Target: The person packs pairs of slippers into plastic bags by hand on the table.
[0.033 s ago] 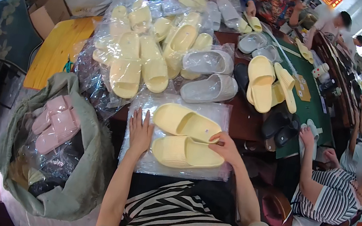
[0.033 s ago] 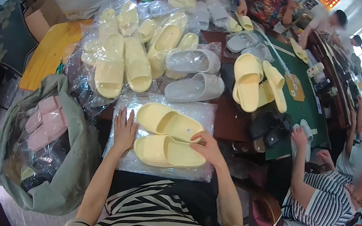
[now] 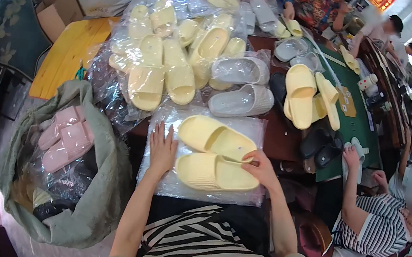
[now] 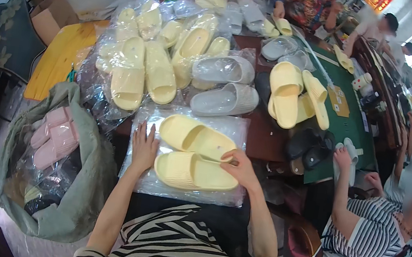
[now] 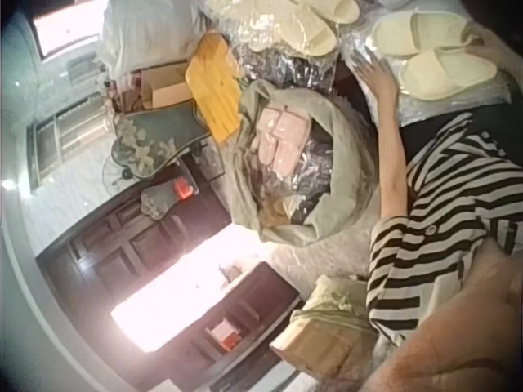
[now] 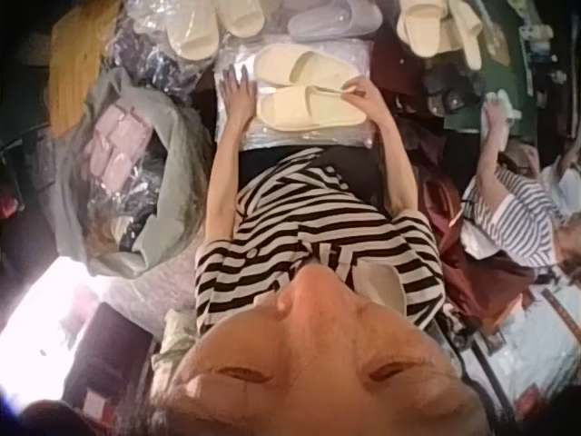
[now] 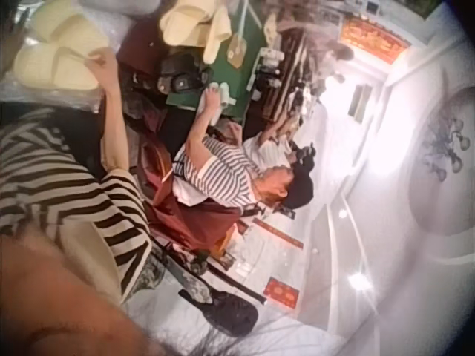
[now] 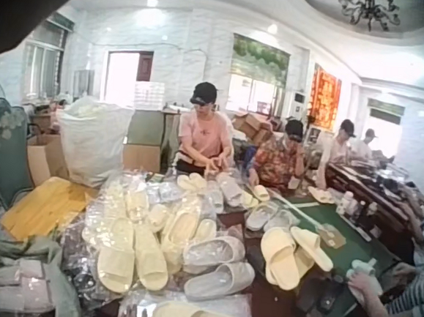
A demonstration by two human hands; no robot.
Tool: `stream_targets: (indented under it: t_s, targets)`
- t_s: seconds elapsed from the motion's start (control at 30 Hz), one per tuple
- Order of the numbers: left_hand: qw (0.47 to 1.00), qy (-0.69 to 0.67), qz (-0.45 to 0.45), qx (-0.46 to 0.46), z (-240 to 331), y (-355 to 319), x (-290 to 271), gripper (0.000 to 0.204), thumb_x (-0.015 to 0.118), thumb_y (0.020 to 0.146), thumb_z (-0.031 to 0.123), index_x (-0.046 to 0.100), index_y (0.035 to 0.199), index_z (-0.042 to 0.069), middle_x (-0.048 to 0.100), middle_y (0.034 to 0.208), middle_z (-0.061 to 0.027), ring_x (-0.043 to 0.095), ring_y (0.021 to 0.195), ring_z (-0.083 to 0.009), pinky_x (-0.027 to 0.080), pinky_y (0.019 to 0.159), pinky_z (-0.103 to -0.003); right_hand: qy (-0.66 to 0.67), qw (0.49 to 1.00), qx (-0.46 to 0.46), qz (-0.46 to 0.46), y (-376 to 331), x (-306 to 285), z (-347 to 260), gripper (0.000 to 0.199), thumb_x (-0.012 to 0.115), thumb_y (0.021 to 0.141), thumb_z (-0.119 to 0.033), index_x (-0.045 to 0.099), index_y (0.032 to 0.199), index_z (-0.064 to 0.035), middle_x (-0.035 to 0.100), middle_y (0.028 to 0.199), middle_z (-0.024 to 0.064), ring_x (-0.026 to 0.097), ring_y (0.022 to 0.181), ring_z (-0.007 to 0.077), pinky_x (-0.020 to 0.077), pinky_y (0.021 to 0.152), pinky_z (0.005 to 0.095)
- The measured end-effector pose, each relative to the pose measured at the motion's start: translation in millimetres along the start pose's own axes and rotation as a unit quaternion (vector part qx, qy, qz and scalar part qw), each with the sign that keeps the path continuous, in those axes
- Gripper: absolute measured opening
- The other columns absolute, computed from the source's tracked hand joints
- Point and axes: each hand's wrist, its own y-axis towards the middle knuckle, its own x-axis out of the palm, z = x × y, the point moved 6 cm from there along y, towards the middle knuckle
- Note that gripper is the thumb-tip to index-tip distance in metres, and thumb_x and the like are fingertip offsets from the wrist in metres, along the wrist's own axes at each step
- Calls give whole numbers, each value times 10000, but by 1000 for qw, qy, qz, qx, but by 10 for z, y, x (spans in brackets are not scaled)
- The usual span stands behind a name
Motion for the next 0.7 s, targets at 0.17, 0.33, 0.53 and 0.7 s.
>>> stream_targets:
  t_s: [0.17, 0.33, 0.53, 0.7]
  targets:
    - [999, -51, 0, 12, 48, 36, -17, 604, 555, 948, 196, 355, 1502, 62, 227, 1579, -246, 202, 1463, -444, 148, 1191, -571, 3, 999, 29, 20, -63, -66, 89, 244, 729, 841, 22, 628, 1049, -56, 535, 805, -63, 555, 743, 11, 434, 630, 185]
    - [996, -92, -19, 7, -132, 31, -30, 623, 590, 921, 190, 369, 1483, 37, 242, 1576, -241, 202, 1463, -442, 156, 1190, -561, -45, 998, 38, 5, -21, -22, 381, 224, 735, 828, -16, 653, 1036, -35, 571, 988, 16, 608, 806, 75, 490, 723, 225]
    - [965, -248, 47, -68, -210, 187, -326, 606, 634, 921, 159, 389, 1448, -10, 442, 1466, -204, 416, 1368, -350, 330, 1131, -442, -148, 989, -3, 31, -27, 11, 155, 243, 739, 796, -17, 672, 1027, -50, 587, 987, 71, 623, 856, 145, 511, 760, 267]
    - [650, -675, 135, -322, -316, 394, -431, 447, 644, 976, 263, 482, 1327, 37, 555, 1267, -88, 548, 1143, -195, 445, 981, -345, -194, 979, -37, 50, -60, -9, 45, 259, 735, 786, -23, 672, 1034, -59, 591, 989, 84, 630, 859, 191, 527, 794, 290]
